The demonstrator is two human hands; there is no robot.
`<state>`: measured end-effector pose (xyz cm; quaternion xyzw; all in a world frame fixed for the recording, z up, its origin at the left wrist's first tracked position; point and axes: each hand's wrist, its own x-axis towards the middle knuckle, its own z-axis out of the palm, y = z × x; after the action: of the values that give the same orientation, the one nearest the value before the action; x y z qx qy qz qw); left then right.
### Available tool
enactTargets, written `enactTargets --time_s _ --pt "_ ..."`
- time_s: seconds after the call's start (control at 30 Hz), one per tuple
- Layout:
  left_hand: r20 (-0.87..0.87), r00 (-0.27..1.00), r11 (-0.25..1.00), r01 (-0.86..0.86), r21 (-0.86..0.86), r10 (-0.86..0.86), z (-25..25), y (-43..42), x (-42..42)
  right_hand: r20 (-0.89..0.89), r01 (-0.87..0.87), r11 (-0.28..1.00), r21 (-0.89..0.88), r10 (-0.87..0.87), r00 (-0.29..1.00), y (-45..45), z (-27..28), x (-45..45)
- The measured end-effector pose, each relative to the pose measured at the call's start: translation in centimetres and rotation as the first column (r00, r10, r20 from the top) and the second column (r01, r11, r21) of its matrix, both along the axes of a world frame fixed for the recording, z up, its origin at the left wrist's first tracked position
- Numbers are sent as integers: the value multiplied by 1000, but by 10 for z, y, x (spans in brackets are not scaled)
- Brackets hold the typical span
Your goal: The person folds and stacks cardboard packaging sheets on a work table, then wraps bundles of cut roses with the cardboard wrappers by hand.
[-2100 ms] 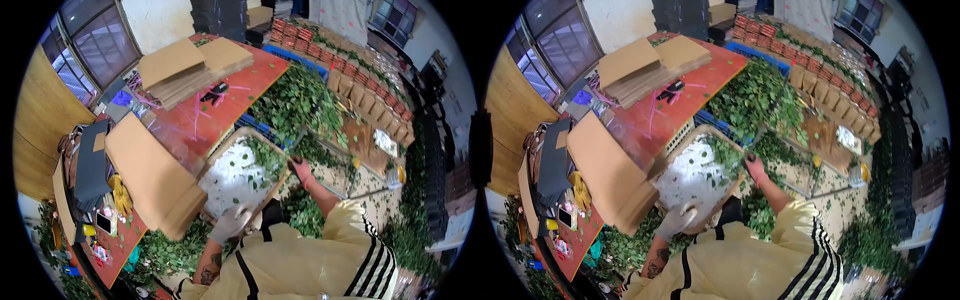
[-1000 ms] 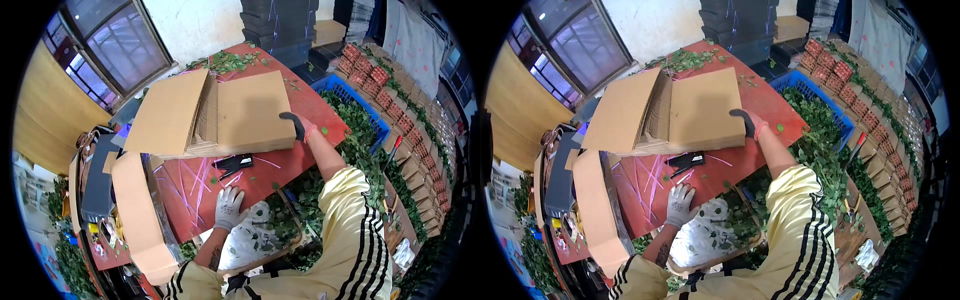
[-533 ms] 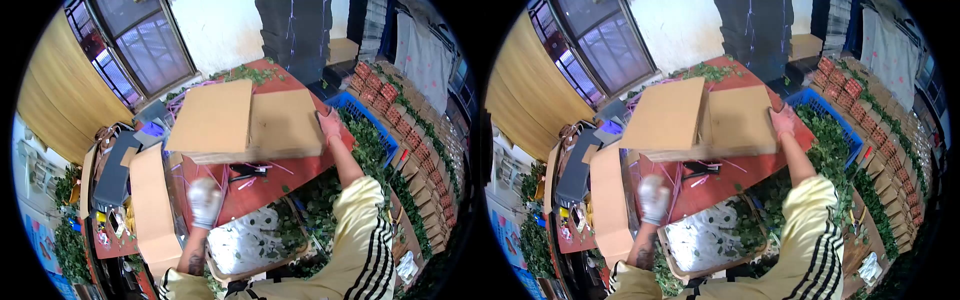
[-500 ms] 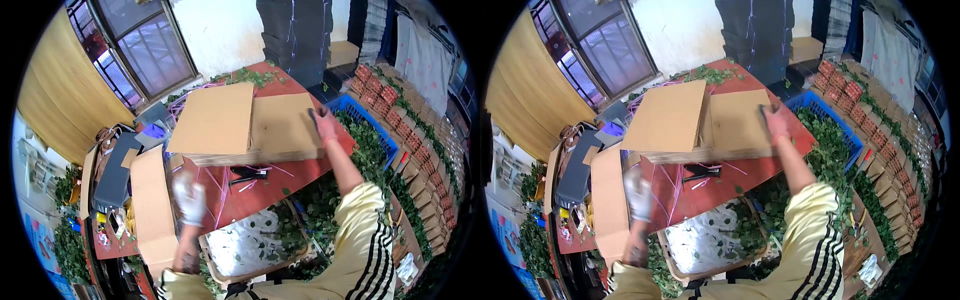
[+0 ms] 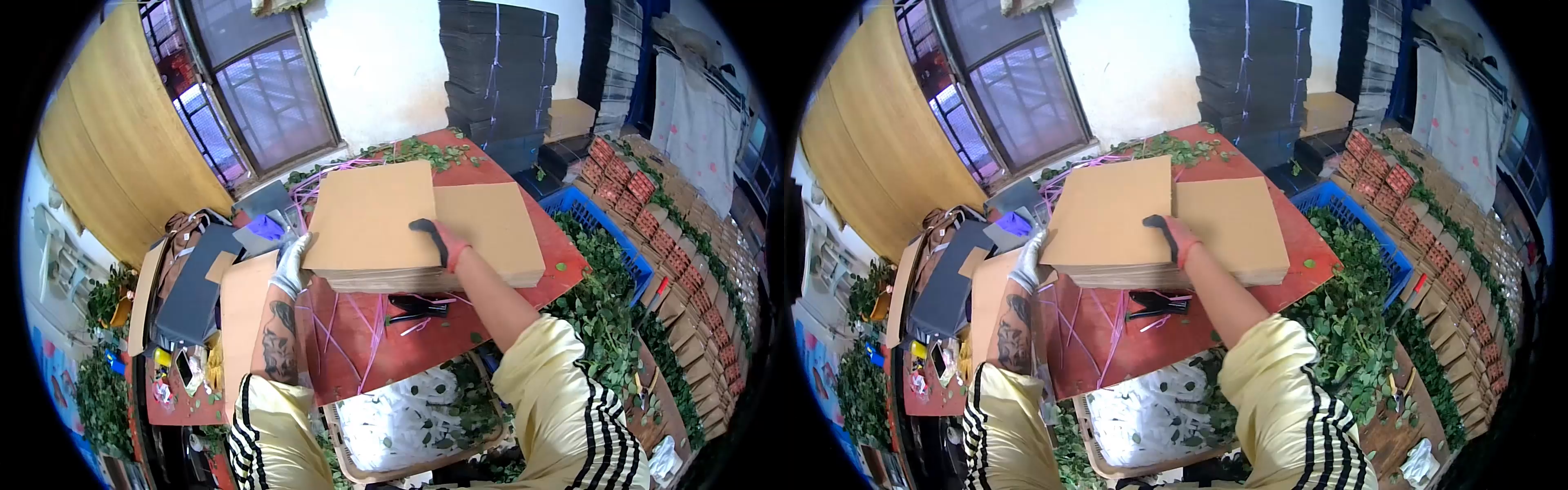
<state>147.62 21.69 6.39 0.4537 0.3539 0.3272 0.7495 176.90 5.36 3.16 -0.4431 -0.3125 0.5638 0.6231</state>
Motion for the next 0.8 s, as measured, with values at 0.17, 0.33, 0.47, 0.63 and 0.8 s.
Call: enactTargets --time_s 0.17,0.33,0.47,0.63,0.8 --pt "-85 995 979 74 190 -59 -5 -59 -19 -189 -24 998 -58 12 982 -58 40 -18" --pt "-236 971 959 87 270 -22 30 -73 -15 -97 31 998 -52 -36 995 -57 49 -15" --pt "-221 975 953 90 289 -25 66 -84 -15 -41 87 994 70 -84 996 -64 66 -6" --pt "198 980 986 -9 165 -24 71 -77 -6 89 82 973 215 -104 991 -84 118 -30" --pt "431 902 976 -86 201 -10 106 -88 -16 39 286 904 319 -314 949 -102 118 -40"
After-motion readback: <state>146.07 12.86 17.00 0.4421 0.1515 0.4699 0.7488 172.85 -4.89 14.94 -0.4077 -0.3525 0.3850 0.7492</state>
